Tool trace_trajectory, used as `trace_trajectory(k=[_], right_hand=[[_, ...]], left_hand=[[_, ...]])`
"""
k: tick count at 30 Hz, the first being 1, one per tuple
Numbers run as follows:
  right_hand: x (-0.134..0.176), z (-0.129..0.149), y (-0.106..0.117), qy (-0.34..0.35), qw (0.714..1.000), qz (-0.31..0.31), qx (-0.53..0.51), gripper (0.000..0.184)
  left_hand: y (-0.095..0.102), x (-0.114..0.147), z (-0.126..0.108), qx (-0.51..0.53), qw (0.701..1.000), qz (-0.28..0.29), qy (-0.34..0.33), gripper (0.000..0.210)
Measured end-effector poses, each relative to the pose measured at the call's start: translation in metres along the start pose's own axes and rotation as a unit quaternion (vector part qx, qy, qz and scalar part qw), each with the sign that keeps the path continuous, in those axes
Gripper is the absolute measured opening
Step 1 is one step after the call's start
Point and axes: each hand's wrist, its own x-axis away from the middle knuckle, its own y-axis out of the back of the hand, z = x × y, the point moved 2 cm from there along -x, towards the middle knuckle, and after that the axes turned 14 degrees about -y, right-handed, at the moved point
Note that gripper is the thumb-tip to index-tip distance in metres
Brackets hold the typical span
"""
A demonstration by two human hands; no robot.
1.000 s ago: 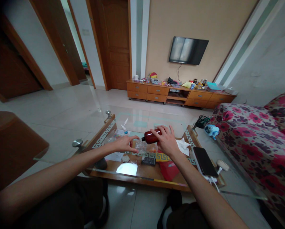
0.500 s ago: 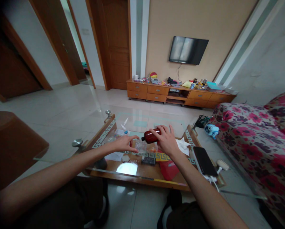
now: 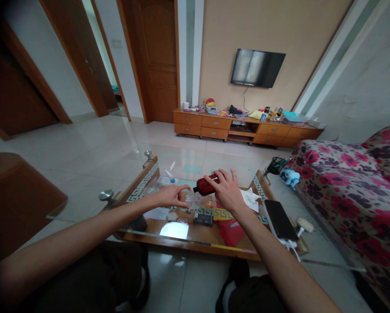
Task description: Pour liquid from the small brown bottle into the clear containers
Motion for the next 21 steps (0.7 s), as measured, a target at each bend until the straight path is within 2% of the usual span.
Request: trace_trajectory(k=[5, 21], right_hand=[[-0.0004, 0.0009, 0.0012, 0.002, 1.000, -0.001, -0.003, 0.080], [-0.0033, 0.0047, 0.0070, 0.013, 1.000, -0.006, 0.002, 0.073]], left_hand=[[0.0004, -0.0002, -0.0007, 0.007, 1.000, 0.001, 0.000, 0.093], [-0.0018, 0.0012, 0.0025, 0.017, 1.000, -0.008, -0.005, 0.095]])
